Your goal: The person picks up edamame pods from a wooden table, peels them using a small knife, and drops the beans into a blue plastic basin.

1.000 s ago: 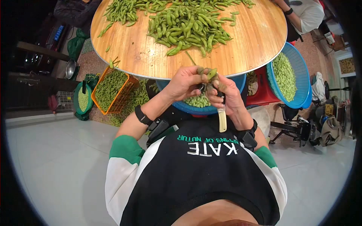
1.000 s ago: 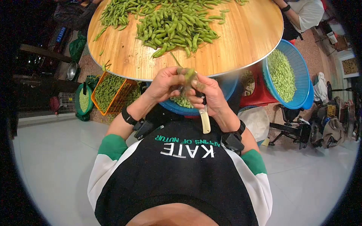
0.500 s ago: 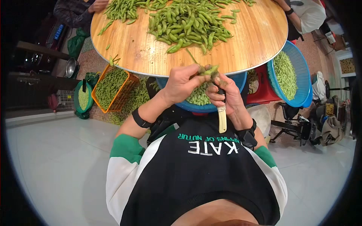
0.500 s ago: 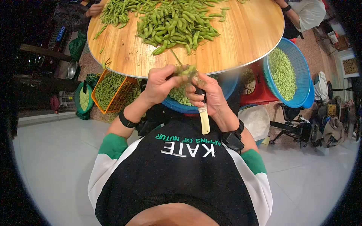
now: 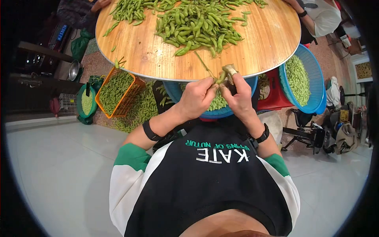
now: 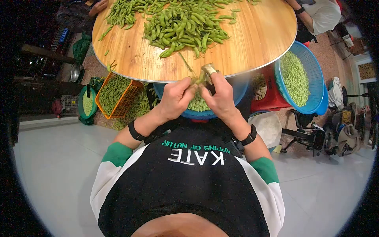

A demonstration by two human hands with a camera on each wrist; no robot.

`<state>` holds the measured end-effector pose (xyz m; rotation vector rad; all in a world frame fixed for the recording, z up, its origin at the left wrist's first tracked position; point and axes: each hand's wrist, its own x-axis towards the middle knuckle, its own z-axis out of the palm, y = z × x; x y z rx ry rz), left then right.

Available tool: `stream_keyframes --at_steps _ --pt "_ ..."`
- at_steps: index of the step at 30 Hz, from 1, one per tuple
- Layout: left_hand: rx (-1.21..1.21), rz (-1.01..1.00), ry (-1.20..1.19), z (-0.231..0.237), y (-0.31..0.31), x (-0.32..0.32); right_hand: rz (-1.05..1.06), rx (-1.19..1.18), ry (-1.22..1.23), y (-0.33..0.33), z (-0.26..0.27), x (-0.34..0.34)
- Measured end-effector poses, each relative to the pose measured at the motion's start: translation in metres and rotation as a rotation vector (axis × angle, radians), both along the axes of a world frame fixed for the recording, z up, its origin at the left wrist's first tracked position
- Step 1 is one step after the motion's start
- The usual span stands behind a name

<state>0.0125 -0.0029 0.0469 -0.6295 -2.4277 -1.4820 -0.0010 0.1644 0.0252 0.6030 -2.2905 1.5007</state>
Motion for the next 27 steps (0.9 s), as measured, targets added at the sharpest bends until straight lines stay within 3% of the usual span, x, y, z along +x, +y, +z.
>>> stream_keyframes --at_steps 1,4,9,14,15,17,21,23,24,26,27 --pt "-0.018 -0.009 -0.03 -0.001 0.0 0.001 -0.01 0.11 0.065 0.001 0.003 0.0" --pt "-0.014 -0.018 -0.066 -0.004 0.003 0.003 0.005 0.138 0.185 -0.003 0.0 -0.002" --pt "0.047 -0.052 -0.107 -0.019 0.01 0.01 0.033 0.165 0.15 0.003 -0.014 -0.005" --pt "0.246 -0.052 -0.476 -0.022 0.007 0.008 0.014 0.204 0.19 0.003 -0.015 -0.006" --pt "0.247 -0.051 -0.472 -0.028 0.005 0.006 -0.002 0.227 0.204 0.003 -0.018 -0.007" --pt "-0.007 -0.033 -0.05 -0.046 -0.001 0.002 -0.019 0.251 0.219 0.005 -0.022 -0.007" --pt "-0.083 -0.013 -0.025 -0.035 -0.005 0.01 -0.043 0.192 0.147 0.006 -0.023 -0.005" --pt "-0.104 0.029 0.23 -0.021 0.0 0.006 -0.053 0.159 0.117 0.004 -0.019 -0.002" --pt "-0.104 0.03 0.228 -0.018 0.0 0.005 -0.056 0.121 0.082 0.001 -0.016 -0.001" --pt "-0.015 -0.061 -0.126 -0.014 0.0 0.001 -0.057 0.083 0.053 0.0 -0.01 -0.002" --pt "-0.015 -0.061 -0.121 -0.013 -0.003 -0.004 -0.079 0.077 0.064 0.001 -0.008 -0.004"
